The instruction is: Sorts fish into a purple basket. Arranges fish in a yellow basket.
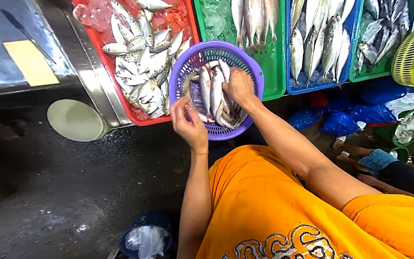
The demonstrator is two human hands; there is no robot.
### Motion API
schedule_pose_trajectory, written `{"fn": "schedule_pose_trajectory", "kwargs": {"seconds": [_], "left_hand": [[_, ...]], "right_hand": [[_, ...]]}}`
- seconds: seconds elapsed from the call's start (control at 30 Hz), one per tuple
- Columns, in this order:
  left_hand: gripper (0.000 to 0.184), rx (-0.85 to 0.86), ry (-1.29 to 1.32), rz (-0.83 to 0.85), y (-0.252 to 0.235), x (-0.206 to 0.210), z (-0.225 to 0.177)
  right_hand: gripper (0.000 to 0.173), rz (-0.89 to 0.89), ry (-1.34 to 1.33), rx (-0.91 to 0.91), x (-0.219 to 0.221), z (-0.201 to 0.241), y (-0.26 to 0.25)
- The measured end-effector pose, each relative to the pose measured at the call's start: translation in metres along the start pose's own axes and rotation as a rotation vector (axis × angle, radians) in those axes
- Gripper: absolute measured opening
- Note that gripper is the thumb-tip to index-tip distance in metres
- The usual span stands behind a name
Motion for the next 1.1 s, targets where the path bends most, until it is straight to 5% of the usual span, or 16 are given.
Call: {"fn": "schedule_pose_trajectory", "kwargs": {"seconds": [0.13, 0.33, 0.57, 0.8, 0.93, 1.03, 1.1], "left_hand": [[0.041, -0.227, -0.134, 0.587, -0.043, 0.062, 0.02], [0.046, -0.317, -0.329, 0.812, -0.075, 0.103, 0.031], [0.053, -0.345, -0.267, 0.739, -0.076, 0.083, 0.03], [0.051, -0.378, -0.273, 0.62, -0.064, 0.058, 0.009], [0.076, -0.242, -0.33, 0.585, -0.04, 0.073, -0.013], [0.089, -0.185, -0.408, 0.576, -0.031, 0.094, -0.013], [0.082, -0.2, -0.435, 0.538, -0.033, 0.101, -0.005]], "right_hand": [[0.042, 0.072, -0.177, -0.106, -0.007, -0.013, -0.003], [0.033, 0.403, -0.975, -0.139, -0.069, -0.073, -0.015], [0.033, 0.326, -0.939, -0.013, -0.107, -0.118, -0.101], [0.049, 0.24, -0.569, -0.038, -0.107, -0.048, -0.172], [0.059, 0.137, -0.597, -0.183, -0.093, -0.017, -0.168], [0.057, 0.108, -0.589, -0.225, -0.078, -0.044, -0.134], [0.048, 0.104, -0.614, -0.196, -0.068, -0.079, -0.107]]}}
Point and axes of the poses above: each hand's wrist, its own y-axis away from the middle knuckle, its own x-axis out of the palm, z = x × y, the point moved 5 cm from there along -y, towards the middle knuckle, and after that the axes turned 14 degrees about x, right-handed, at the moved point
